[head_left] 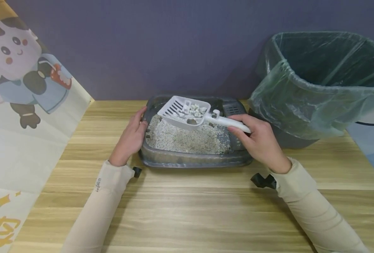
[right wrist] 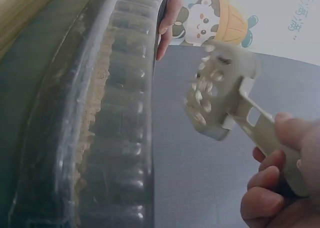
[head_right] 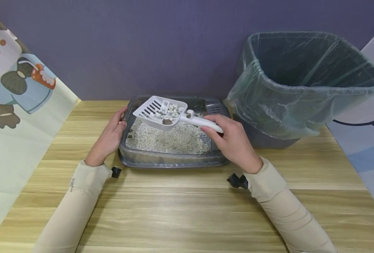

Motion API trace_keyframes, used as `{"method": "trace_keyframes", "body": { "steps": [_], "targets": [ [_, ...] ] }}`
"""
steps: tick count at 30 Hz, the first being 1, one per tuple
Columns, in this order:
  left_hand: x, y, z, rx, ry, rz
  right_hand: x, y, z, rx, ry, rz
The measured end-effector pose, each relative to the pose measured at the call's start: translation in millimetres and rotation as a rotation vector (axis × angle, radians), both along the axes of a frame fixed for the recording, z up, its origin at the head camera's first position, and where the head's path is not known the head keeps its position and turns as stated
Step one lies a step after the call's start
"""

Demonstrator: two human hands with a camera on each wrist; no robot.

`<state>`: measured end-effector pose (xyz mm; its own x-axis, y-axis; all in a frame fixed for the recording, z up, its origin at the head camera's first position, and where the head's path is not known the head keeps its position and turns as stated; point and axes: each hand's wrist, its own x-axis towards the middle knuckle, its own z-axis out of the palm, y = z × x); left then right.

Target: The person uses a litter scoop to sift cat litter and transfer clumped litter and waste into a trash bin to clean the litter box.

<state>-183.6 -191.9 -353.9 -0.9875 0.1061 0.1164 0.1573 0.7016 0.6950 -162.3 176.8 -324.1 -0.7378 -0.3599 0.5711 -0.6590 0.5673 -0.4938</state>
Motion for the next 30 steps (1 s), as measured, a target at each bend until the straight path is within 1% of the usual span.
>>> {"method": "trace_keyframes", "body": {
  "steps": [8, 19, 30],
  "targets": [
    [-1.1, 0.2, -0.4, 0.001, 0.0, -0.005, -0.6, -0.2, 0.7, -0.031, 0.029, -0.023],
    [-1.4, -0.1, -1.5, 0.014, 0.01, -0.007, 3.3, 0.6, 4.6, -0.085, 0.038, -0.035],
    [-2.6, -1.5, -3.1, 0.002, 0.002, -0.009, 5.0, 3.3, 7.3, -0.083, 0.015, -0.055]
  ]
}}
